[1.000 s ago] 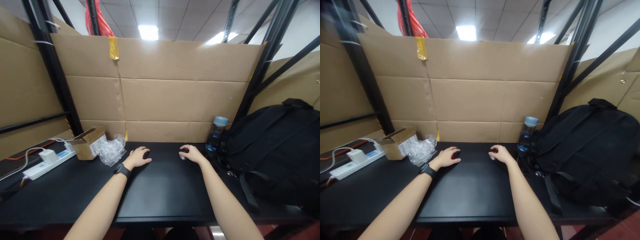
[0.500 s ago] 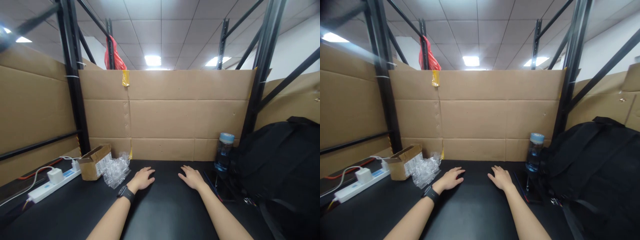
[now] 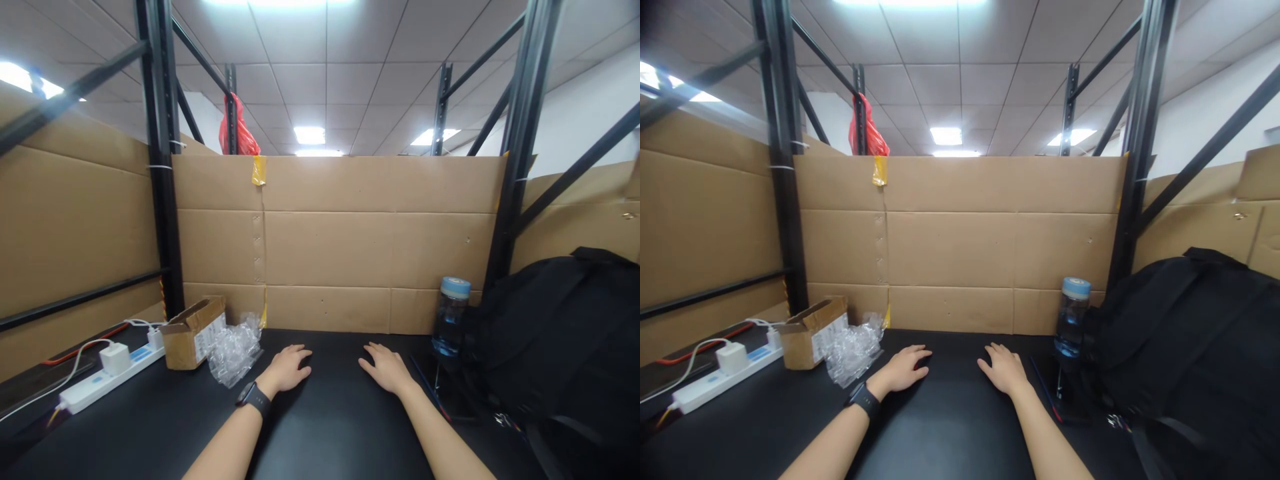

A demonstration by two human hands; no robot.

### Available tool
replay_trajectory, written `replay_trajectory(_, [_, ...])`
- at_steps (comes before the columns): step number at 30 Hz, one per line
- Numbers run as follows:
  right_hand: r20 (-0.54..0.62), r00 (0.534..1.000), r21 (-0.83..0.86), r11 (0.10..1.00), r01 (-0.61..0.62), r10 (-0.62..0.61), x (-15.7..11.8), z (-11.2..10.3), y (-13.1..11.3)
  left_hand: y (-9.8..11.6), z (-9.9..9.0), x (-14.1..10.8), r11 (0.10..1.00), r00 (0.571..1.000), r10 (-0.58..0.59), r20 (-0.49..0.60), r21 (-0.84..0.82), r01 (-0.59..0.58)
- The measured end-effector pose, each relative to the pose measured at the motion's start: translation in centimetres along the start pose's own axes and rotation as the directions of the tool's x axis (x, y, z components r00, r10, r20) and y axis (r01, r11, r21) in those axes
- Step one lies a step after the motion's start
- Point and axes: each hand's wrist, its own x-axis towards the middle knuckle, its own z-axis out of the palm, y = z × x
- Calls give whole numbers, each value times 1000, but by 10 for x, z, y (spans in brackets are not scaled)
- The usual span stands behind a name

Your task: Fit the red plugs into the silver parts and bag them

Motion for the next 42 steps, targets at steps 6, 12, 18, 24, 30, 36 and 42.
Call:
replay_trajectory(6, [-3,1000,-3,1000,-4,4,1,1,1,2,0,0,1000,1000,6,-1,-6,-6])
replay_trajectory(12, [9,1000,-6,1000,-9,9,3,0,1,1,0,0,1000,1000,-7,14,-21,8])
replay_trajectory(18, [35,999,-8,1000,-14,14,4,-3,-1,0,1,0,1000,1000,1,18,-29,0])
replay_trajectory(24, [41,999,5,1000,-5,5,5,-2,2,-1,1,0,1000,1000,-5,17,-24,5])
replay_trajectory(30, [45,999,-10,1000,-6,6,6,-1,4,2,-1,-1,999,999,-17,29,-35,18])
replay_trajectory(36, [32,999,7,1000,0,-1,4,-4,2,0,2,0,999,1000,-11,17,-37,12])
replay_trajectory(42, [46,999,32,999,-7,5,7,-3,6,-3,-4,-1,997,999,33,-7,-75,-33])
